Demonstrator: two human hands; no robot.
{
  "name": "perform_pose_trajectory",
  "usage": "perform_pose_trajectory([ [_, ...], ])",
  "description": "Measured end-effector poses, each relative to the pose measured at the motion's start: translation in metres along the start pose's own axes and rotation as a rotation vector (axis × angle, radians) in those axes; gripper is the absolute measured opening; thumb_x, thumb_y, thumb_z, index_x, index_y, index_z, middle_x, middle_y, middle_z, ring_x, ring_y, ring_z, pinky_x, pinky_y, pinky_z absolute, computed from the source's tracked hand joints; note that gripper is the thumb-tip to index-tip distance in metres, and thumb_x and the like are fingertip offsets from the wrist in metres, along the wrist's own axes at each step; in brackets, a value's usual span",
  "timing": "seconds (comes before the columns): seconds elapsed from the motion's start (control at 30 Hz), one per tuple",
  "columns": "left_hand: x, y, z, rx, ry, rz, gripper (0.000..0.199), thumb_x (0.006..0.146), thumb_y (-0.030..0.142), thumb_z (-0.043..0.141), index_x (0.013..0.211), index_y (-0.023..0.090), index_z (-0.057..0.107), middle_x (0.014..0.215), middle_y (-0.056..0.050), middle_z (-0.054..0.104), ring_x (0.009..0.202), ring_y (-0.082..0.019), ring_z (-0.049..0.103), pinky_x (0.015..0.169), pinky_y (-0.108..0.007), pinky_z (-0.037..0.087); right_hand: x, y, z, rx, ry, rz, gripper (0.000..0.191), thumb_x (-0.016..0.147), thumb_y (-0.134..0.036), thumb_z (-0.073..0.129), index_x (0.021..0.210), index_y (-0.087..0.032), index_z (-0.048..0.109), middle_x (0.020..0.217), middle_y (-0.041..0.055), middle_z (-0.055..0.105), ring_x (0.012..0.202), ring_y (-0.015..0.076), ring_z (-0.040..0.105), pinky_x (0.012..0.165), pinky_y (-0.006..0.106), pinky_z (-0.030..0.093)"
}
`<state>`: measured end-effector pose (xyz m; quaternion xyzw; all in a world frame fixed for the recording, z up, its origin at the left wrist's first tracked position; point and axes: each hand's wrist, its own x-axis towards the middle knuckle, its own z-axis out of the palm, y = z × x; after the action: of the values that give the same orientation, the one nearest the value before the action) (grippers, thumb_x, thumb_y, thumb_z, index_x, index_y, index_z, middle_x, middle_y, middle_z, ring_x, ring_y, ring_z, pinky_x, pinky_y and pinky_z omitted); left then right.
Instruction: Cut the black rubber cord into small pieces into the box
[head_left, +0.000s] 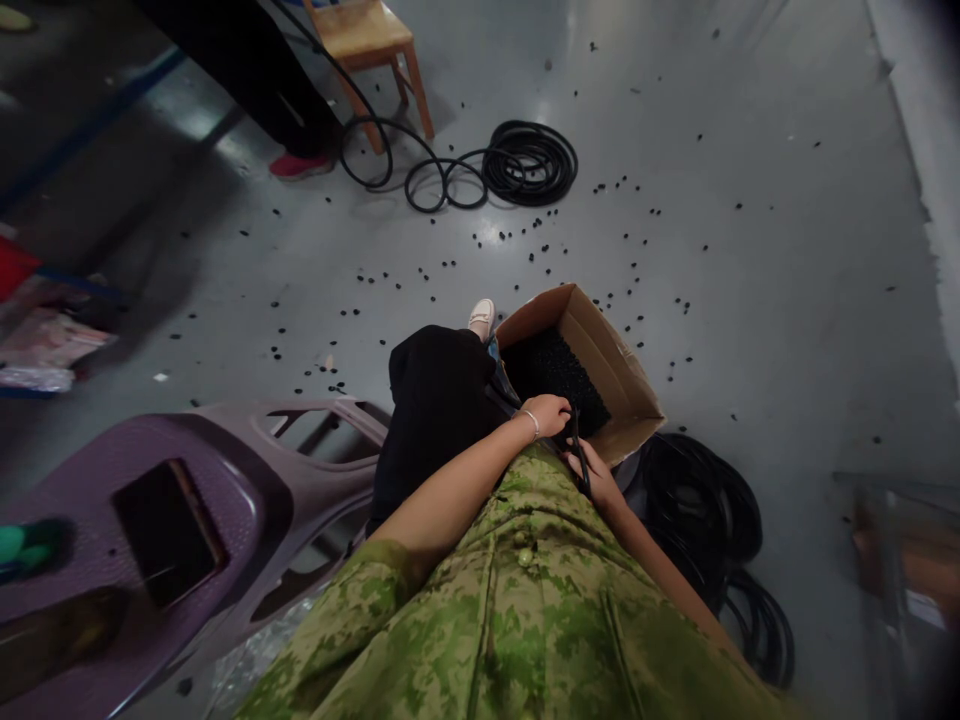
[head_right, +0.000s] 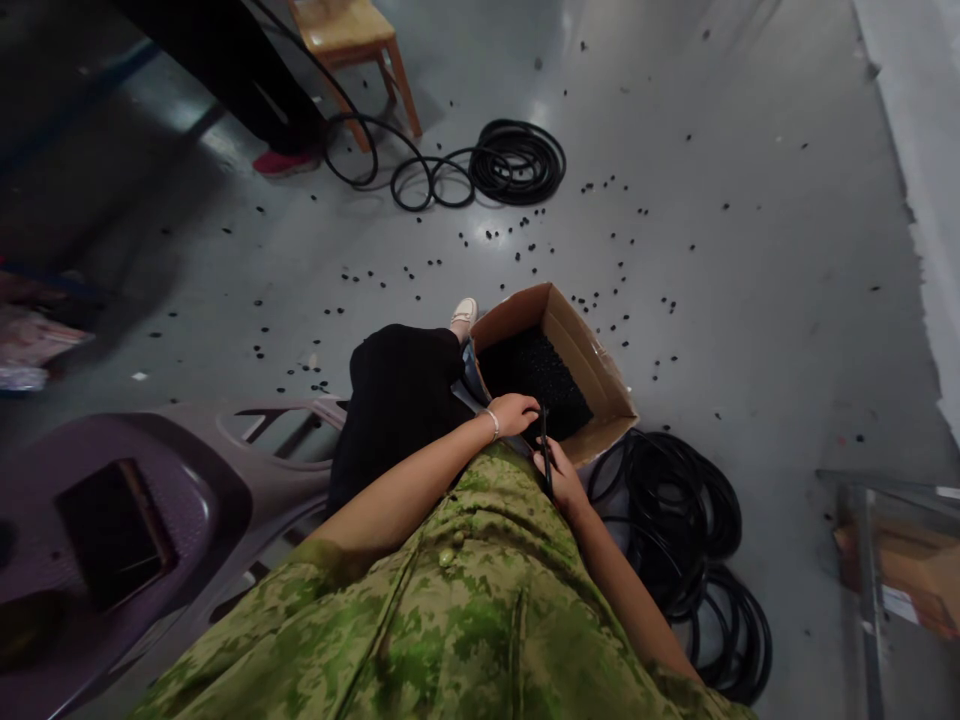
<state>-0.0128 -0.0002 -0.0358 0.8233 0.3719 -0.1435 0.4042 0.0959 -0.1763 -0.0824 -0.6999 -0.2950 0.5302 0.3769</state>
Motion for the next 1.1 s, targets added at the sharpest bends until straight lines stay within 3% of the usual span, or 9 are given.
perform_pose_trajectory([
  [0.37,0.0,0.0,0.0,0.007,0.035,-0.018,0.035,0.095,0.033,0.049,0.122,0.029,0.071,0.125,-0.003,0.072,0.117,-0.021,0.064,0.098,-0.029,0.05,0.001,0.002,0.0,-0.038,-0.001,-0.018,0.064,0.073,-0.067,0.065,0.119,-0.023,0.061,0.101,0.0059,0.069,0.103,0.0278,0.062,0.098,0.041,0.047],
  [0.73,0.0,0.001,0.001,0.035,0.008,0.003,0.034,0.095,0.033,0.05,0.121,0.026,0.071,0.123,-0.005,0.072,0.116,-0.022,0.065,0.099,-0.03,0.05,0.002,0.007,0.001,-0.078,0.027,-0.036,0.06,0.078,-0.066,0.061,0.12,-0.023,0.063,0.108,0.007,0.07,0.106,0.0278,0.063,0.1,0.041,0.046],
  [1.1,0.003,0.002,0.002,0.026,-0.007,-0.002,0.034,0.095,0.033,0.05,0.12,0.026,0.072,0.123,-0.006,0.072,0.116,-0.023,0.065,0.097,-0.03,0.05,0.008,0.026,-0.001,-0.233,0.102,-0.187,0.056,0.083,-0.062,0.057,0.122,-0.022,0.064,0.114,0.0093,0.072,0.105,0.0276,0.067,0.098,0.04,0.049],
])
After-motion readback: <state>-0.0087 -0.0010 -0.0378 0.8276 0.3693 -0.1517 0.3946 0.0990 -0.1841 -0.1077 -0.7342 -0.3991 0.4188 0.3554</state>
